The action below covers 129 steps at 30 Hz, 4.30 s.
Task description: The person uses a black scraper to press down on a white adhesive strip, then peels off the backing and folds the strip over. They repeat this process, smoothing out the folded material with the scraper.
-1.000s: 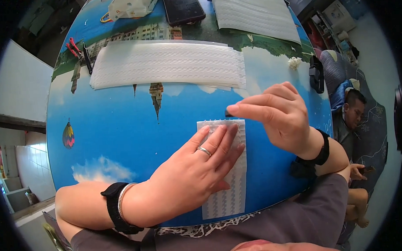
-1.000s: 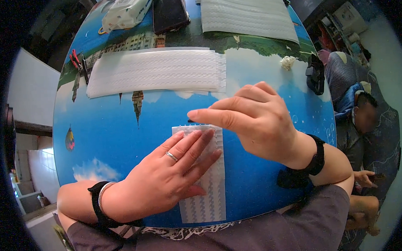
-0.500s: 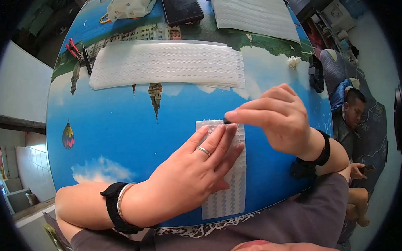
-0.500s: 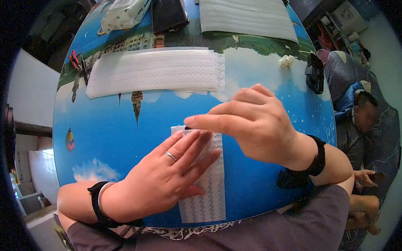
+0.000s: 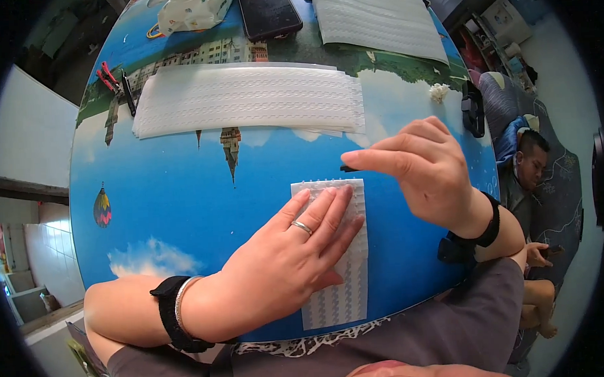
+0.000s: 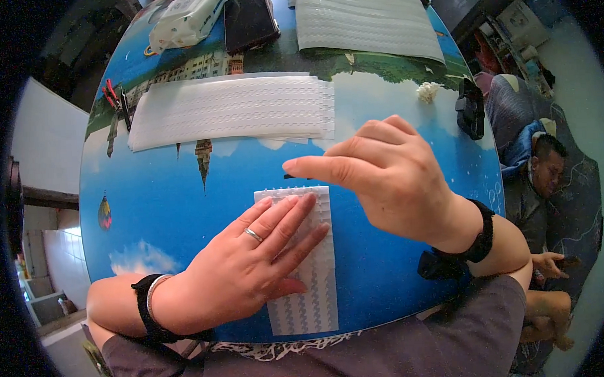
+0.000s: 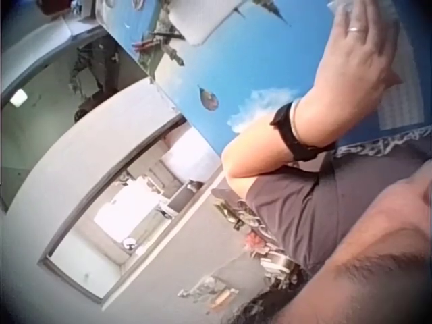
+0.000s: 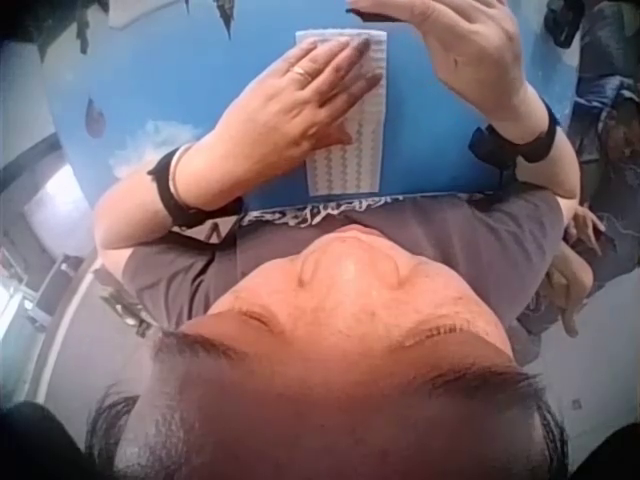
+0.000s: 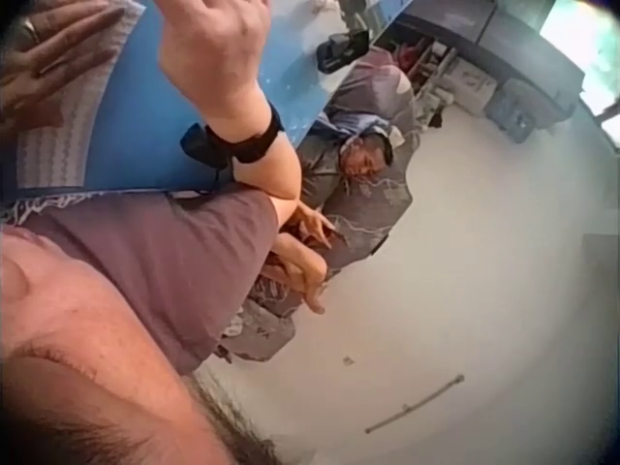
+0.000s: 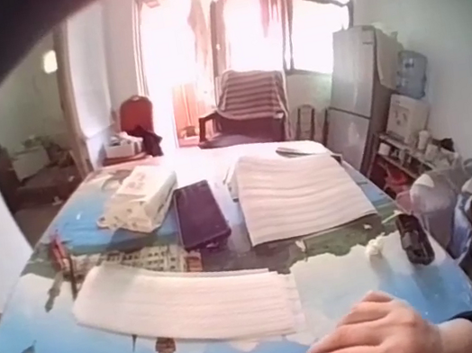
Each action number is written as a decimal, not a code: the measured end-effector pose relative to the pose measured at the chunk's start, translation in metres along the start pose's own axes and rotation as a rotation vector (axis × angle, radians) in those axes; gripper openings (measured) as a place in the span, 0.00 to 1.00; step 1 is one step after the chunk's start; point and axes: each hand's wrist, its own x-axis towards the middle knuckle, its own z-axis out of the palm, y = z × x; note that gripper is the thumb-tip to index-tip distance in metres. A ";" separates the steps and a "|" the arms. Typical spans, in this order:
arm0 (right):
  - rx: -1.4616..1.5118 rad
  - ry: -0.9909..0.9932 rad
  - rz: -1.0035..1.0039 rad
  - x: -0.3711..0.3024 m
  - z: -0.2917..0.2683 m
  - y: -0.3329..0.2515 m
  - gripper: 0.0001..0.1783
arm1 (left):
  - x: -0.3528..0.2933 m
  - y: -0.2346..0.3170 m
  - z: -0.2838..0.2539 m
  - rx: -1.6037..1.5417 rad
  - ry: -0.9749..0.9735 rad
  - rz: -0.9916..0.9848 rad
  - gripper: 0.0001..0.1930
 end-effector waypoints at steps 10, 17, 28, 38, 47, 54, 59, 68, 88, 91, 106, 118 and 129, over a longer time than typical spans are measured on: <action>-0.008 0.011 0.000 -0.002 0.001 0.000 0.23 | -0.001 -0.001 0.001 -0.013 -0.014 -0.007 0.42; 0.011 -0.032 -0.003 0.001 -0.005 -0.004 0.22 | -0.001 0.000 0.000 0.018 -0.009 -0.012 0.43; -0.025 -0.026 -0.012 -0.001 -0.005 0.001 0.20 | 0.000 0.000 -0.002 0.016 -0.012 -0.007 0.43; 0.070 0.022 0.033 -0.003 0.002 -0.001 0.19 | 0.001 0.000 -0.003 0.029 -0.012 -0.009 0.43; 0.023 -0.030 0.013 0.000 -0.004 -0.001 0.19 | 0.001 -0.001 -0.003 0.026 -0.010 -0.016 0.43; 0.287 0.108 0.148 -0.002 0.005 0.019 0.20 | 0.001 0.000 -0.006 0.100 -0.029 -0.035 0.46; 1.006 0.219 0.588 -0.004 0.021 0.030 0.22 | 0.006 -0.007 -0.011 0.000 -0.004 -0.048 0.47; 1.434 -0.215 0.676 -0.008 -0.020 0.060 0.17 | 0.010 -0.017 -0.004 -0.184 0.101 -0.064 0.47; 0.872 -0.912 -0.168 -0.003 -0.026 0.016 0.09 | 0.012 -0.018 -0.012 -0.235 0.126 -0.062 0.43; 0.856 -0.927 -0.169 0.000 -0.030 0.014 0.09 | 0.011 -0.016 -0.014 -0.263 0.110 -0.082 0.42; 0.767 -0.949 -0.172 -0.001 -0.033 0.015 0.08 | -0.001 0.008 -0.012 -0.065 -0.020 -0.039 0.44; 0.742 -0.919 -0.149 -0.001 -0.035 0.011 0.08 | -0.001 0.013 0.001 -0.143 0.003 -0.082 0.49; 0.705 -0.899 -0.119 -0.002 -0.035 0.012 0.07 | 0.002 0.009 0.002 -0.041 0.052 -0.092 0.52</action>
